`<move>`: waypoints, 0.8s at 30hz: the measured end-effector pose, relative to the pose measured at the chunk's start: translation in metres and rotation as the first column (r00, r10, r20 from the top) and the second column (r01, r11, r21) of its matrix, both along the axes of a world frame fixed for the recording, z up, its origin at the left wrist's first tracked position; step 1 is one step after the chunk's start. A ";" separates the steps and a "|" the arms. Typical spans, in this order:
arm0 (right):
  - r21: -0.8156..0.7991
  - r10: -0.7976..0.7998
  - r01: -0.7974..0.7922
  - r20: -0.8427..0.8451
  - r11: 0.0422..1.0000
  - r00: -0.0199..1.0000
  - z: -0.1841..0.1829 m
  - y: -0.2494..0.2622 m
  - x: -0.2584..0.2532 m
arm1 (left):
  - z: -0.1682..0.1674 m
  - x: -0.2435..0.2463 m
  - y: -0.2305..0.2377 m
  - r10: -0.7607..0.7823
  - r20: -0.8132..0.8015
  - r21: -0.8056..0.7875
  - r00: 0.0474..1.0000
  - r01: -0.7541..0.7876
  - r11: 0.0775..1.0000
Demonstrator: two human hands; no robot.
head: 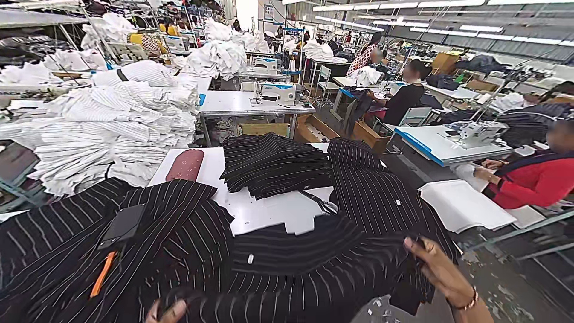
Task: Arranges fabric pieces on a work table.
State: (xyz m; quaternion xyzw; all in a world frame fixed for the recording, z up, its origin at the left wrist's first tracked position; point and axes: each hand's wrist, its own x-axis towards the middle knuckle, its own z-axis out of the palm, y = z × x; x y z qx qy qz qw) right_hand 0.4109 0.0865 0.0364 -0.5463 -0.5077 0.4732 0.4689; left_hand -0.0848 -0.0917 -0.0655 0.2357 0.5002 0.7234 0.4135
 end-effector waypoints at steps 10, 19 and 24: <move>0.532 -0.020 -0.044 0.115 0.846 0.993 0.149 0.051 -0.009 | 0.157 -0.057 0.103 0.207 -0.516 0.202 0.831 -0.116 0.972; 0.541 -0.359 -0.360 0.812 0.760 0.461 0.191 0.043 0.023 | 0.178 -0.118 0.109 -0.177 -0.887 -0.036 0.426 0.317 0.948; 0.717 -0.275 -0.064 0.346 0.694 0.897 0.174 0.013 0.002 | 0.144 -0.125 0.125 0.191 -0.922 0.189 0.337 -0.041 0.981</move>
